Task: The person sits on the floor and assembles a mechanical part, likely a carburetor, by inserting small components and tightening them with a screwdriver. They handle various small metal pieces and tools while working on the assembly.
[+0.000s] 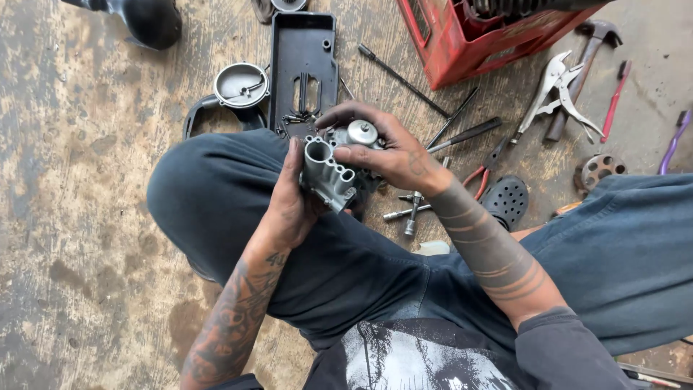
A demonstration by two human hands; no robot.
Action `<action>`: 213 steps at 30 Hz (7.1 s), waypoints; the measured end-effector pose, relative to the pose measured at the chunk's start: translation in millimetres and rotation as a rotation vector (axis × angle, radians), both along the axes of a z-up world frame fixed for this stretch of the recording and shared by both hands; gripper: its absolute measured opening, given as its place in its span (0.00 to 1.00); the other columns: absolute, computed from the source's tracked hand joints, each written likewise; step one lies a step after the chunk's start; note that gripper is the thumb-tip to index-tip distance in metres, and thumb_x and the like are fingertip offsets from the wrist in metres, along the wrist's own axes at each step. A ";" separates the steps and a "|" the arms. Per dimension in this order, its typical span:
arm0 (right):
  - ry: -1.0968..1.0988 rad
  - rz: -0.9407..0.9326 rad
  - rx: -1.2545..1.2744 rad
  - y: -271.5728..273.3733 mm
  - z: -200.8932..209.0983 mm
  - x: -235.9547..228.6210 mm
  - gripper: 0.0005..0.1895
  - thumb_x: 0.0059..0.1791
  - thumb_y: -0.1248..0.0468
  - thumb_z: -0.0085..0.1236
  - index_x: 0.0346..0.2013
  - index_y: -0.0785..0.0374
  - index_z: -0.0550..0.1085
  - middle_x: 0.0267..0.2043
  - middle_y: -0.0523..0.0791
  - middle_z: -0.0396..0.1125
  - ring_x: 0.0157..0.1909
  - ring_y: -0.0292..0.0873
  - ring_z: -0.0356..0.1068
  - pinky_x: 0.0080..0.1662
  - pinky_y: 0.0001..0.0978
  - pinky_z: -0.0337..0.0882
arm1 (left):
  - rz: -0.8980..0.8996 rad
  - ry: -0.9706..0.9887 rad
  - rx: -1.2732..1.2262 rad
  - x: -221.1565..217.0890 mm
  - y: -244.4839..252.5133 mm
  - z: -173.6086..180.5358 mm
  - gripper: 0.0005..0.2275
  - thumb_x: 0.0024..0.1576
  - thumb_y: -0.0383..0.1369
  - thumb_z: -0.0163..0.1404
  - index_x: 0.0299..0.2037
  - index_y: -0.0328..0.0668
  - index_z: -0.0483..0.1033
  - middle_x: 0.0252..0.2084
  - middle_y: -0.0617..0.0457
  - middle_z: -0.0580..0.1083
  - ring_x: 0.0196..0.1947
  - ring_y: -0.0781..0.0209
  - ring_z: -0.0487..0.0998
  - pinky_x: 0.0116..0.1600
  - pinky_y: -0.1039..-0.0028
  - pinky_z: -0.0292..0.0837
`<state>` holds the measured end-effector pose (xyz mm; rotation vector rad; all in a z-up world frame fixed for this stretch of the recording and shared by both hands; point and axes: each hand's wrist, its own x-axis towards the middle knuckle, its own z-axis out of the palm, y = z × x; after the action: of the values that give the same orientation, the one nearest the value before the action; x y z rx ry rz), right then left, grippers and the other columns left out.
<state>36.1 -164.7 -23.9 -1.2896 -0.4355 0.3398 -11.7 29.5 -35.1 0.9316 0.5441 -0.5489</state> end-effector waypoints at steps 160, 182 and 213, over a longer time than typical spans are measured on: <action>0.307 -0.205 -0.086 107.7 -332.3 97.6 0.14 0.55 0.55 0.57 0.32 0.57 0.65 0.43 0.52 0.69 0.55 0.56 0.72 0.56 0.51 0.72 | -0.201 -0.666 0.892 113.3 116.8 -237.7 0.13 0.55 0.21 0.64 0.49 0.35 0.79 0.47 0.38 0.80 0.39 0.48 0.82 0.42 0.66 0.74; 0.066 -0.002 -0.496 161.8 -370.6 58.3 0.12 0.52 0.71 0.58 0.50 0.67 0.70 0.51 0.58 0.70 0.56 0.60 0.72 0.61 0.52 0.70 | -0.537 -0.530 1.177 103.7 124.6 -247.4 0.17 0.55 0.21 0.59 0.55 0.32 0.76 0.40 0.39 0.76 0.39 0.42 0.78 0.43 0.56 0.74; 0.238 -0.721 -0.544 -24.9 -297.4 72.6 0.11 0.49 0.67 0.68 0.36 0.64 0.71 0.28 0.48 0.68 0.33 0.45 0.70 0.41 0.38 0.69 | -0.764 -0.767 0.539 224.5 -37.5 -256.1 0.17 0.57 0.31 0.47 0.56 0.46 0.77 0.51 0.45 0.78 0.47 0.48 0.80 0.52 0.61 0.75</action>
<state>108.7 -189.6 -321.3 -1.8089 0.3610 -0.0125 212.9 -8.0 -291.3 1.7722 -0.4188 -0.6702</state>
